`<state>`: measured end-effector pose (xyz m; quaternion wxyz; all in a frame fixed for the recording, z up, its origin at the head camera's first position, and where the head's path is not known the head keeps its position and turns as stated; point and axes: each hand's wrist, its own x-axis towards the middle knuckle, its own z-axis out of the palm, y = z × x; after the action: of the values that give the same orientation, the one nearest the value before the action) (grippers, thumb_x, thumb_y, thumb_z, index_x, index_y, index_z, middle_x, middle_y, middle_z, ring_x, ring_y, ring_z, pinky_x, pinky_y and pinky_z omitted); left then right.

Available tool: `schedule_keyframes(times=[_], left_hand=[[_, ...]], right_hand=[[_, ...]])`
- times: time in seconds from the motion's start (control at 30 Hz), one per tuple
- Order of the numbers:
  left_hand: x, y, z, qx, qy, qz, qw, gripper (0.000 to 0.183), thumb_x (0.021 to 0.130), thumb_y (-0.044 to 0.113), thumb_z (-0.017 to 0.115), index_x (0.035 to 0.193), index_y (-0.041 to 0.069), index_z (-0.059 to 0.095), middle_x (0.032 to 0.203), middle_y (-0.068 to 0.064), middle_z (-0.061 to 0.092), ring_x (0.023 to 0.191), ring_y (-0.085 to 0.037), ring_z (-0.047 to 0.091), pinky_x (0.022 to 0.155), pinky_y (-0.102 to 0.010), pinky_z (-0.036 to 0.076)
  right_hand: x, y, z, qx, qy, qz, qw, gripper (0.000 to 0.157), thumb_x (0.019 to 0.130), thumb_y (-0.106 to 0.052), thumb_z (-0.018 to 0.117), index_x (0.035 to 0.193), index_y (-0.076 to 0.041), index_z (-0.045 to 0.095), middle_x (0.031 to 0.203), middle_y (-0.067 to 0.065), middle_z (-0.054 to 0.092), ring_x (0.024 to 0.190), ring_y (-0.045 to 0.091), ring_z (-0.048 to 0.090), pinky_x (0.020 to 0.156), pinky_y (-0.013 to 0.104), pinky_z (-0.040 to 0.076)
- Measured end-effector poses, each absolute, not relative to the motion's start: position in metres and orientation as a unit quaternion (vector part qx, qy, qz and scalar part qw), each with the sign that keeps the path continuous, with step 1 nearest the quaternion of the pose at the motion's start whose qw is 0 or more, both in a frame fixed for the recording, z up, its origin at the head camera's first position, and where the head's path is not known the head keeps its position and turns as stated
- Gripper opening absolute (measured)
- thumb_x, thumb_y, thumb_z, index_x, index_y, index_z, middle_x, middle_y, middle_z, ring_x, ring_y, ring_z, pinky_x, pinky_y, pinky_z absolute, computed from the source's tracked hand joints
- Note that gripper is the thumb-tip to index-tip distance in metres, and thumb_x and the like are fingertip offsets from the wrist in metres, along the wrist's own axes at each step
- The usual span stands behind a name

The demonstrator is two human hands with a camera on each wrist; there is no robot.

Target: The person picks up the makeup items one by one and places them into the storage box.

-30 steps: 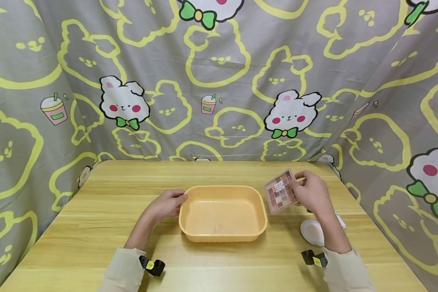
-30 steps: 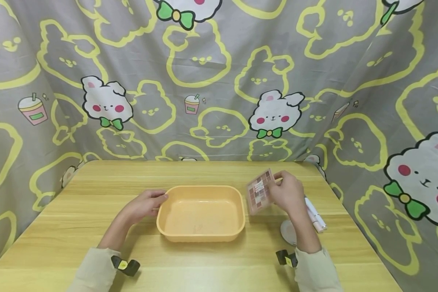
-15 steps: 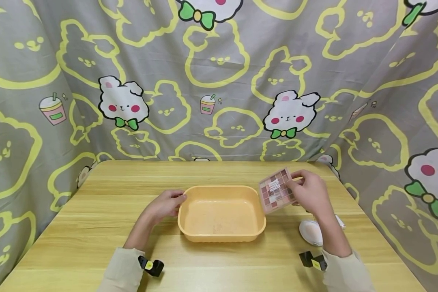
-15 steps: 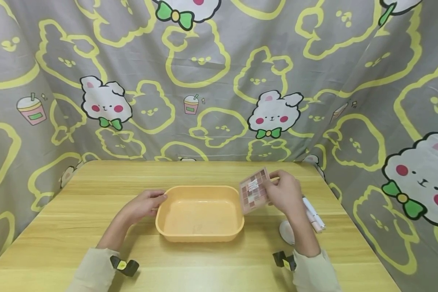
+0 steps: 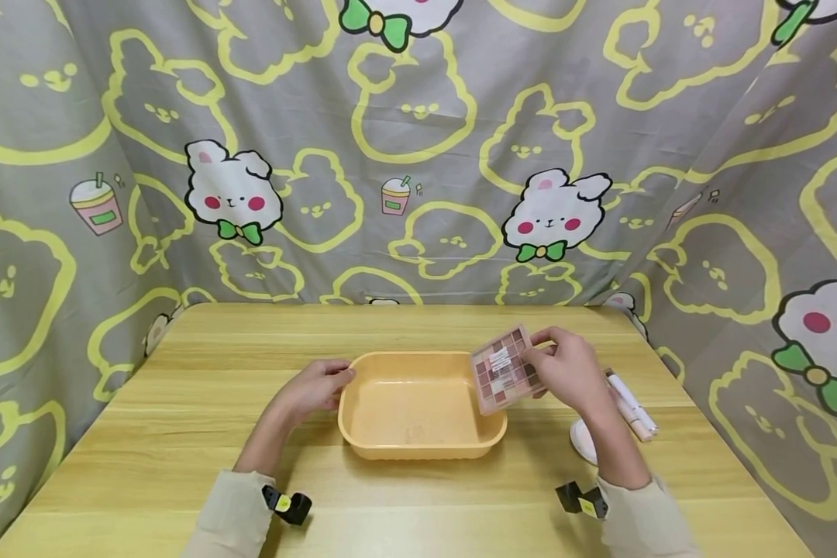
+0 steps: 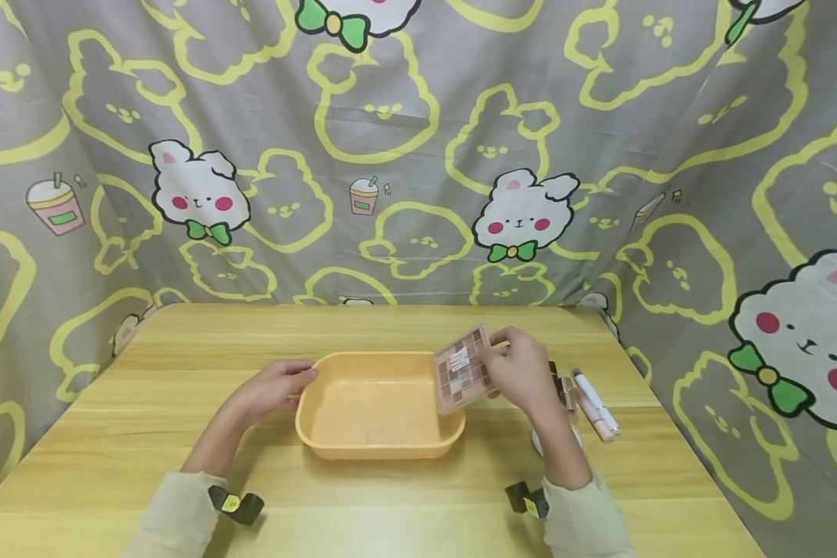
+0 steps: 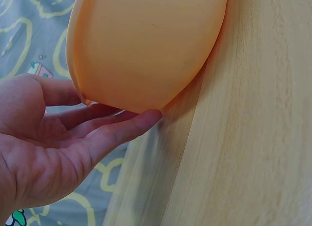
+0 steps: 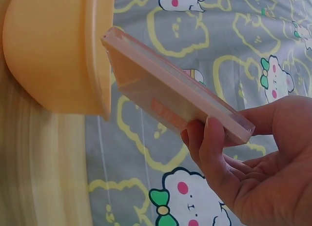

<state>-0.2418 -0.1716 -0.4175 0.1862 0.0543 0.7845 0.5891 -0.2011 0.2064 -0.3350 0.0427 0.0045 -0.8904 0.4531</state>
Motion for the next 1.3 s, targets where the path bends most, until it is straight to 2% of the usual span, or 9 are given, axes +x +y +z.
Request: schedule_keyframes(times=[0.57, 0.8, 1.07, 1.3], left_hand=[[-0.242, -0.173, -0.417, 0.058, 0.782, 0.592, 0.188, 0.039, 0.102, 0.022, 0.045, 0.131, -0.002, 0.051, 0.126, -0.021, 0.057, 0.118, -0.034, 0.054, 0.087, -0.043, 0.053], [-0.242, -0.173, -0.418, 0.054, 0.786, 0.587, 0.187, 0.039, 0.102, 0.023, 0.045, 0.133, -0.001, 0.051, 0.128, -0.019, 0.056, 0.119, -0.032, 0.054, 0.088, -0.043, 0.052], [-0.243, -0.173, -0.419, 0.058, 0.787, 0.587, 0.183, 0.038, 0.101, 0.022, 0.045, 0.13, -0.001, 0.053, 0.122, -0.018, 0.059, 0.114, -0.03, 0.057, 0.085, -0.041, 0.054], [-0.243, -0.172, -0.417, 0.053, 0.79, 0.582, 0.182, 0.04, 0.101, 0.023, 0.046, 0.132, -0.001, 0.051, 0.126, -0.018, 0.057, 0.118, -0.031, 0.055, 0.087, -0.042, 0.053]], right_hand=[[-0.204, 0.17, -0.35, 0.026, -0.868, 0.495, 0.016, 0.024, 0.089, -0.012, 0.059, 0.108, 0.003, 0.057, 0.07, 0.013, 0.066, 0.049, 0.024, 0.062, 0.045, 0.038, 0.055], [-0.205, 0.152, -0.358, 0.027, -0.863, 0.505, -0.002, 0.024, 0.089, -0.012, 0.06, 0.108, 0.003, 0.057, 0.069, 0.014, 0.065, 0.047, 0.025, 0.062, 0.048, 0.046, 0.055], [-0.209, 0.131, -0.371, 0.036, -0.842, 0.538, -0.029, 0.024, 0.086, -0.009, 0.064, 0.105, 0.004, 0.057, 0.07, 0.014, 0.066, 0.046, 0.026, 0.063, 0.048, 0.048, 0.055], [-0.212, 0.121, -0.381, 0.047, -0.828, 0.558, -0.042, 0.024, 0.087, -0.005, 0.063, 0.106, 0.006, 0.055, 0.073, 0.016, 0.067, 0.049, 0.025, 0.064, 0.05, 0.047, 0.055]])
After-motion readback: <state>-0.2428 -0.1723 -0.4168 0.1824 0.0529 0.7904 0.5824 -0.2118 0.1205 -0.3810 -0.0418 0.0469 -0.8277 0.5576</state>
